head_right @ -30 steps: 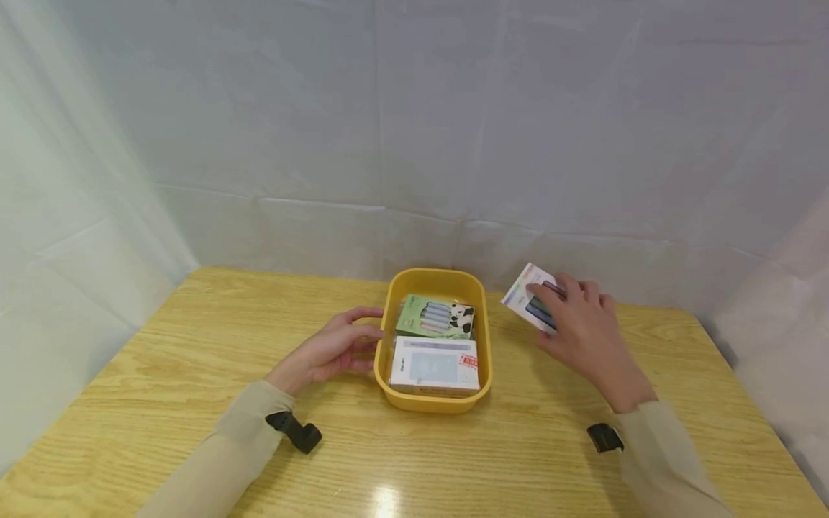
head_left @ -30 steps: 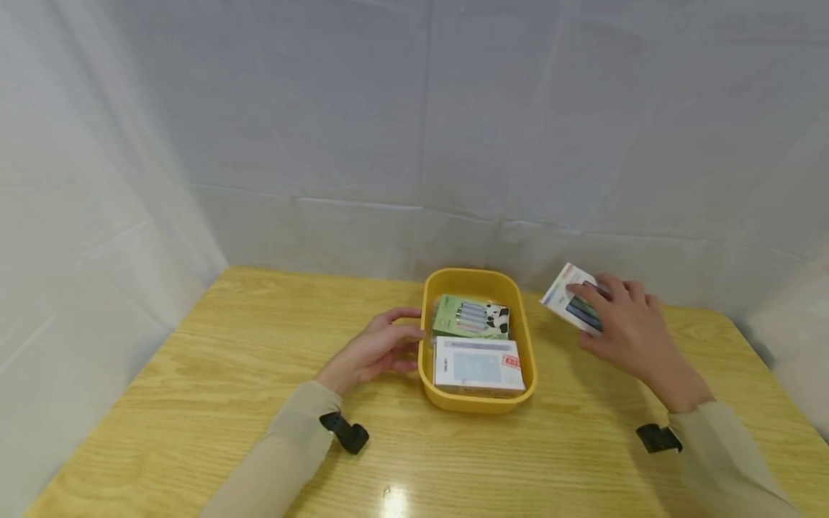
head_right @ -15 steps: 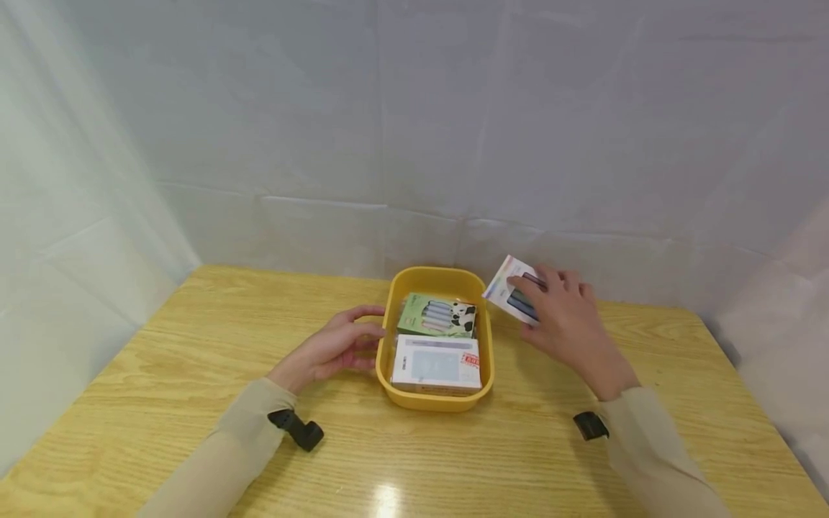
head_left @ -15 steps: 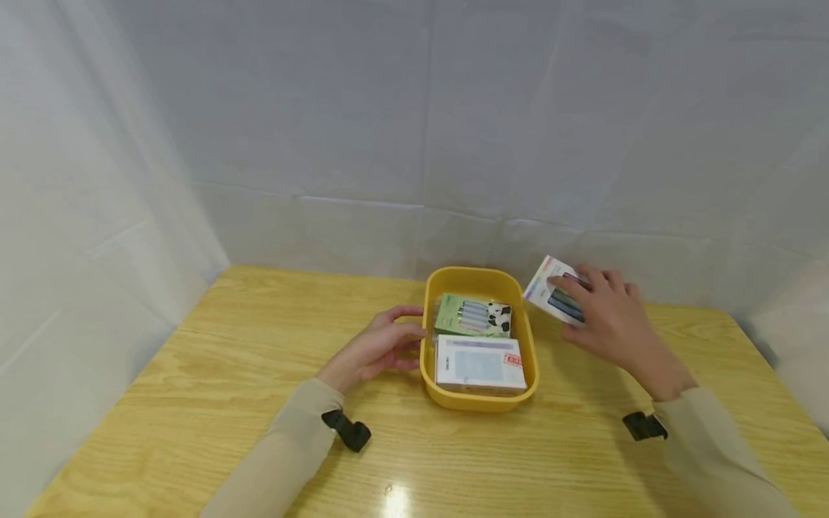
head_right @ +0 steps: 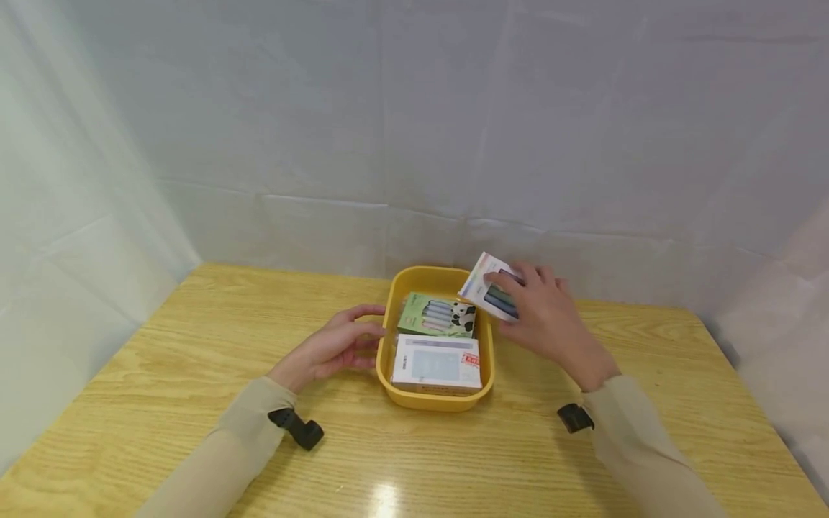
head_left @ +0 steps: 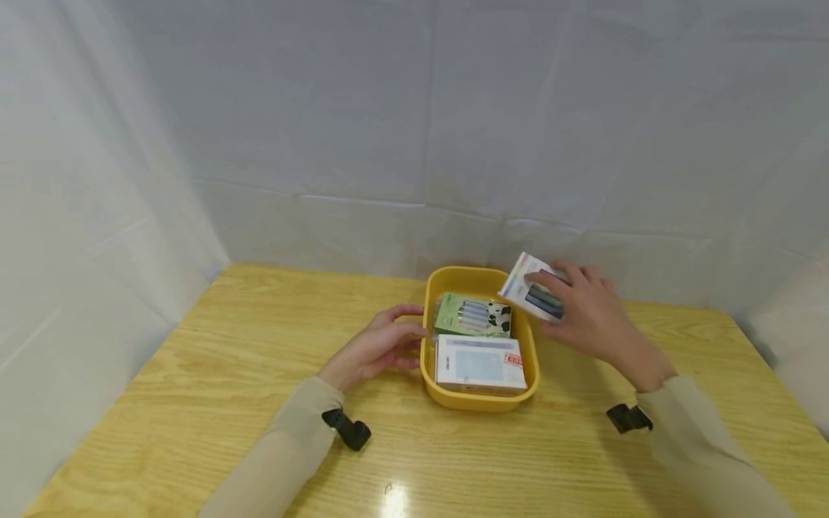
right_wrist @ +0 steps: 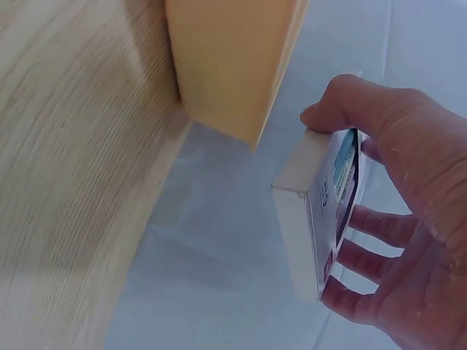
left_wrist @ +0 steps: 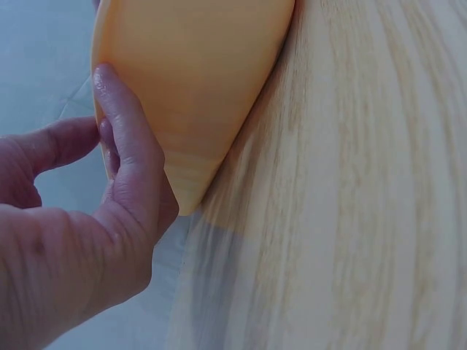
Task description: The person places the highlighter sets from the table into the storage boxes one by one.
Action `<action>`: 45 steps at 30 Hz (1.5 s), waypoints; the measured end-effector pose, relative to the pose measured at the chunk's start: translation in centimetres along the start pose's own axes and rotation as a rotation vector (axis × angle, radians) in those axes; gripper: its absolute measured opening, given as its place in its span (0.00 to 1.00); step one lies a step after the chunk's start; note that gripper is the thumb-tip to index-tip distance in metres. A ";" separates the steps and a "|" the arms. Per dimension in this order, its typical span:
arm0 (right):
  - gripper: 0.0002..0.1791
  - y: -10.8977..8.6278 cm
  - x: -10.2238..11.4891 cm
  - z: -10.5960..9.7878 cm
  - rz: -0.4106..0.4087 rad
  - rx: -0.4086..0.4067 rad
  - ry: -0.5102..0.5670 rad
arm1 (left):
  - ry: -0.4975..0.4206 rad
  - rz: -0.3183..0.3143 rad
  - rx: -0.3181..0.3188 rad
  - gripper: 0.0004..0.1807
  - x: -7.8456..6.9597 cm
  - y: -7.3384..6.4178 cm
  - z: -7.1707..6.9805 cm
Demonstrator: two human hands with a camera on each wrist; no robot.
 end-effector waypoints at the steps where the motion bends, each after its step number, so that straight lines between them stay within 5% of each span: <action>1: 0.38 0.2 0.1 0.0 -0.012 -0.003 0.010 | 0.001 0.000 0.000 0.30 0.0 0.0 0.0; 13: 0.38 2.2 1.5 -0.1 -0.137 0.067 0.142 | 0.001 -0.004 0.004 0.29 0.1 -0.1 0.0; 45: 0.35 5.8 4.3 2.8 -0.205 0.226 0.116 | -0.017 0.006 0.010 0.29 0.2 -0.2 0.0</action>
Point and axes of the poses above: each hand's wrist, its own y-axis towards the middle knuckle, its own z-axis out of the palm, x = y × z, the point moved 3 cm from there along y, towards the middle knuckle, and after that the axes turned 12 degrees about x, right-handed, at the moved point
